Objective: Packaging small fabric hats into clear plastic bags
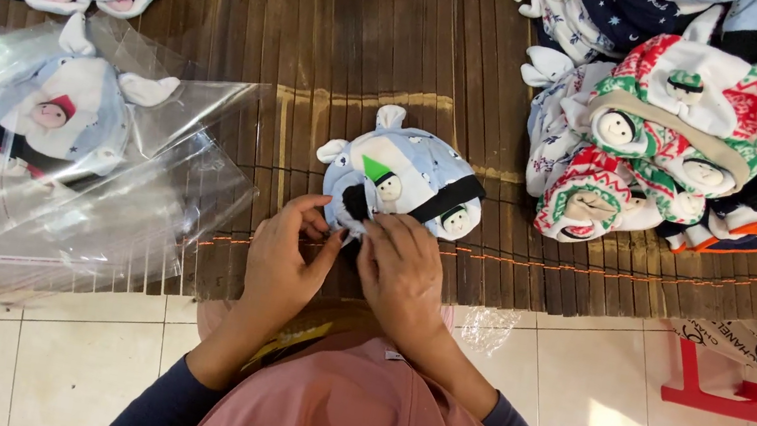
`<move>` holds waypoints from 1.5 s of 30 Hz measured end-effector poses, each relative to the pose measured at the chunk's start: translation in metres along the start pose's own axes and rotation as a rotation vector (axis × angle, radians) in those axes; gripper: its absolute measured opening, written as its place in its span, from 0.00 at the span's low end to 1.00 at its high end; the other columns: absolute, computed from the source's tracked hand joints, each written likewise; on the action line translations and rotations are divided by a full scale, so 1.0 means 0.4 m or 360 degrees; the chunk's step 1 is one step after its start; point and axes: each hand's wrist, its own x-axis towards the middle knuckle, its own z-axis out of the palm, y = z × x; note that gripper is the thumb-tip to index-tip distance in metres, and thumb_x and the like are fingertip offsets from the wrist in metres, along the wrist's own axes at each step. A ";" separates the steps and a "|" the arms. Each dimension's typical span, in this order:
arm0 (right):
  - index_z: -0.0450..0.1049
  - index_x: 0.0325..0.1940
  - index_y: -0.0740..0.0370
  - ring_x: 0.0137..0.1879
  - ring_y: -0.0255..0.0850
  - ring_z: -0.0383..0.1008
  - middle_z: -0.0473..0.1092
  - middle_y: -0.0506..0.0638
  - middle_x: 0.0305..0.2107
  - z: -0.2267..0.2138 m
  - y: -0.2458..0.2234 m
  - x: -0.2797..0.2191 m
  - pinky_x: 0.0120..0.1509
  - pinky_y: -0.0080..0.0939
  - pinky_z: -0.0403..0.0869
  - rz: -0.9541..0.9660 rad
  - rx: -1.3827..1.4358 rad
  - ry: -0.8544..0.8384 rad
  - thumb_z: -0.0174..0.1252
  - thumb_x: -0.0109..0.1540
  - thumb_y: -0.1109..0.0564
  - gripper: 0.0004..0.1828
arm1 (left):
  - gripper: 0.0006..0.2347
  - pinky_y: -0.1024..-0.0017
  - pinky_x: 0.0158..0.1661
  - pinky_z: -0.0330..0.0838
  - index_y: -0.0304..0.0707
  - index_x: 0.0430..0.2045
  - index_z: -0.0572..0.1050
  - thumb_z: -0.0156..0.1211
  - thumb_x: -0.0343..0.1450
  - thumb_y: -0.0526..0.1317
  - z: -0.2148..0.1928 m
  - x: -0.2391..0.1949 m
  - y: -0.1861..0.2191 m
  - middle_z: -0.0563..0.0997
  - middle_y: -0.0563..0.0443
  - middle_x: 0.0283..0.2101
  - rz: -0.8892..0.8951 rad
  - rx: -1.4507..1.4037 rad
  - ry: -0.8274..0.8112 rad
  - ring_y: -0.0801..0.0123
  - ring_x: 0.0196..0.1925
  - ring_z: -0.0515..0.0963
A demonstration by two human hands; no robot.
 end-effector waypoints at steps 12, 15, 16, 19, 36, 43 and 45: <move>0.81 0.43 0.61 0.56 0.58 0.73 0.74 0.58 0.49 -0.134 0.077 0.014 0.60 0.57 0.72 0.0292 0.0323 0.0056 0.65 0.57 0.66 0.11 | 0.20 0.61 0.47 0.64 0.50 0.44 0.77 0.70 0.64 0.57 0.055 0.012 0.002 0.75 0.55 0.37 0.0517 0.0689 -0.0203 0.62 0.41 0.78; 0.77 0.44 0.58 0.61 0.61 0.71 0.72 0.62 0.53 -0.114 0.034 0.003 0.63 0.59 0.70 0.0206 -0.0037 -0.0079 0.70 0.55 0.58 0.14 | 0.23 0.60 0.47 0.63 0.49 0.44 0.78 0.71 0.62 0.58 0.050 0.013 0.016 0.76 0.54 0.38 0.0564 0.0809 -0.0236 0.61 0.41 0.77; 0.77 0.44 0.58 0.61 0.61 0.71 0.72 0.62 0.53 -0.102 0.038 -0.005 0.63 0.59 0.70 0.0210 -0.0037 -0.0076 0.70 0.55 0.58 0.14 | 0.23 0.60 0.47 0.63 0.49 0.44 0.78 0.71 0.62 0.58 0.050 0.013 0.014 0.76 0.54 0.38 0.0567 0.0810 -0.0238 0.61 0.41 0.77; 0.76 0.44 0.56 0.63 0.56 0.71 0.71 0.58 0.55 -0.078 0.044 -0.020 0.64 0.55 0.68 0.0101 -0.0280 -0.0026 0.64 0.61 0.55 0.09 | 0.17 0.62 0.48 0.63 0.49 0.43 0.78 0.68 0.66 0.54 0.054 0.012 0.005 0.75 0.54 0.37 0.0590 0.0773 -0.0186 0.62 0.42 0.77; 0.82 0.47 0.56 0.52 0.55 0.76 0.76 0.56 0.46 -0.129 0.127 -0.060 0.58 0.55 0.72 0.0400 0.0409 0.0125 0.68 0.55 0.62 0.16 | 0.02 0.68 0.35 0.67 0.49 0.33 0.78 0.64 0.72 0.41 0.031 0.021 0.015 0.74 0.59 0.27 0.0433 0.0363 0.0055 0.64 0.31 0.77; 0.85 0.38 0.60 0.46 0.57 0.81 0.80 0.58 0.36 -0.245 0.105 -0.040 0.53 0.55 0.76 0.0665 0.0803 -0.0279 0.66 0.51 0.67 0.13 | 0.01 0.72 0.33 0.72 0.46 0.33 0.79 0.64 0.72 0.39 0.026 0.035 0.039 0.75 0.59 0.25 0.0553 0.0271 0.0199 0.68 0.26 0.78; 0.84 0.37 0.59 0.43 0.56 0.82 0.80 0.56 0.34 -0.229 0.061 -0.018 0.47 0.52 0.77 0.0592 0.0687 -0.0446 0.68 0.52 0.63 0.10 | 0.02 0.72 0.33 0.72 0.46 0.33 0.79 0.64 0.72 0.41 0.032 0.032 0.041 0.75 0.60 0.25 0.0638 0.0317 0.0236 0.68 0.27 0.78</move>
